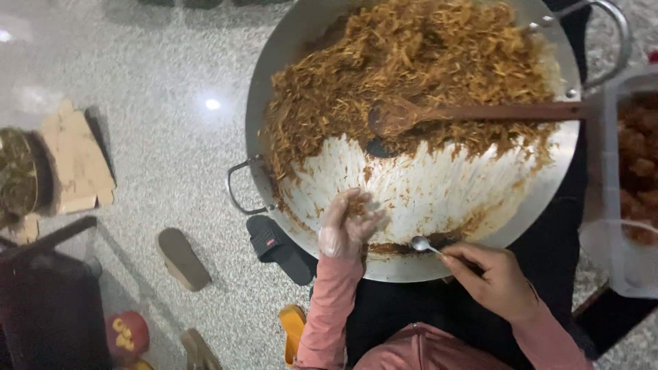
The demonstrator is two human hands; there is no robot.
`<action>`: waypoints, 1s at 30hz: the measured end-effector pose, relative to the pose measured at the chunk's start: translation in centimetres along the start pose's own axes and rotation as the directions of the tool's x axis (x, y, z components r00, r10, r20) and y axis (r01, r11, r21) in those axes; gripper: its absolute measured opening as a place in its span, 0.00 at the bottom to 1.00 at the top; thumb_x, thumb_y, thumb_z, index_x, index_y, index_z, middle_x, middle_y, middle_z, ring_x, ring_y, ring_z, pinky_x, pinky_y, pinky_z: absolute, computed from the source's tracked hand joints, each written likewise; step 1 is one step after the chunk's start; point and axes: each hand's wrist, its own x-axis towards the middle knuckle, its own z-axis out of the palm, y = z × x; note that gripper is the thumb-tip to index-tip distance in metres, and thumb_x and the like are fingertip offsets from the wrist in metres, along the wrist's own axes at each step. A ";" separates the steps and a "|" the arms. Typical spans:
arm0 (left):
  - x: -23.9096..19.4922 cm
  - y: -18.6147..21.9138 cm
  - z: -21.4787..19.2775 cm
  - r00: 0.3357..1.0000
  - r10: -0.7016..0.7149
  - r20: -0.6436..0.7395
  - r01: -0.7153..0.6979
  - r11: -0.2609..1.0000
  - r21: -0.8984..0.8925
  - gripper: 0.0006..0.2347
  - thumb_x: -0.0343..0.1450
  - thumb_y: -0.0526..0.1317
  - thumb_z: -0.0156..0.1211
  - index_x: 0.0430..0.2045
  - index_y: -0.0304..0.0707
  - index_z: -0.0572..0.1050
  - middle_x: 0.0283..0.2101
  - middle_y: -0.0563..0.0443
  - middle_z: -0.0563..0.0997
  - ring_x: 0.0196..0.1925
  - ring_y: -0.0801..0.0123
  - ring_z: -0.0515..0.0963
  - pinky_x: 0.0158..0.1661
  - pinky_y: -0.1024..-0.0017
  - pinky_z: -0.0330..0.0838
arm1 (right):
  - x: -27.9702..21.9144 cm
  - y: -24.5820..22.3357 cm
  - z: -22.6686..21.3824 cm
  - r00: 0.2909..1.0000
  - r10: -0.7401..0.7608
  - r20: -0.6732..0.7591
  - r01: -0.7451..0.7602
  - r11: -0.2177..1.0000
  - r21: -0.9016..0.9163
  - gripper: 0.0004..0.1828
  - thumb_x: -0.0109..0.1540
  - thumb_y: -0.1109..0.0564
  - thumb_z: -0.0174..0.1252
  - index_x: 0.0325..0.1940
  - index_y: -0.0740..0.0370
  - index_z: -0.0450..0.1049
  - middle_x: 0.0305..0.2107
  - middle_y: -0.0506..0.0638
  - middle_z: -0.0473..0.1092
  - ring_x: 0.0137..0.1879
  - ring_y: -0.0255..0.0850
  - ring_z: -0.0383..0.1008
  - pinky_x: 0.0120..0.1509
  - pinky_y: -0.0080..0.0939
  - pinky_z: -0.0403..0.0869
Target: Shaping a shredded food mixture into small balls using a spoon and hands while sitting on the floor.
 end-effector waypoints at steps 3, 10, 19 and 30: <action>0.2 0.4 0.6 0.979 -0.073 -0.189 0.069 0.997 -0.027 0.17 0.75 0.34 0.49 0.59 0.29 0.64 0.52 0.30 0.75 0.39 0.53 0.81 0.44 0.53 0.82 | 0.1 -0.5 0.0 1.000 0.009 0.001 -0.009 1.000 0.029 0.07 0.56 0.61 0.64 0.36 0.62 0.85 0.18 0.43 0.79 0.18 0.30 0.67 0.22 0.30 0.66; -1.3 0.9 3.4 0.955 0.287 0.077 -0.240 0.592 0.769 0.18 0.68 0.25 0.64 0.53 0.27 0.73 0.54 0.42 0.80 0.49 0.64 0.82 0.54 0.72 0.78 | 0.0 -1.0 -0.2 1.000 -0.017 0.018 0.016 0.998 0.069 0.07 0.56 0.62 0.63 0.36 0.64 0.84 0.18 0.43 0.78 0.19 0.30 0.67 0.23 0.30 0.66; 0.3 -0.5 -0.5 0.943 -0.001 -0.333 0.087 0.966 0.244 0.22 0.71 0.27 0.44 0.63 0.24 0.65 0.43 0.39 0.76 0.36 0.67 0.74 0.35 0.79 0.68 | 0.0 -1.6 -0.2 0.999 0.028 -0.017 -0.028 1.000 -0.014 0.08 0.58 0.56 0.62 0.37 0.60 0.83 0.19 0.44 0.79 0.19 0.34 0.70 0.25 0.34 0.68; -0.1 -8.3 22.5 0.811 -0.234 0.535 -0.118 0.832 0.542 0.31 0.77 0.45 0.49 0.72 0.26 0.46 0.72 0.24 0.50 0.75 0.37 0.50 0.71 0.44 0.44 | -1.3 6.4 1.7 0.968 -0.168 -0.185 0.140 0.978 -0.155 0.05 0.55 0.56 0.64 0.29 0.59 0.80 0.24 0.58 0.75 0.35 0.58 0.78 0.35 0.53 0.76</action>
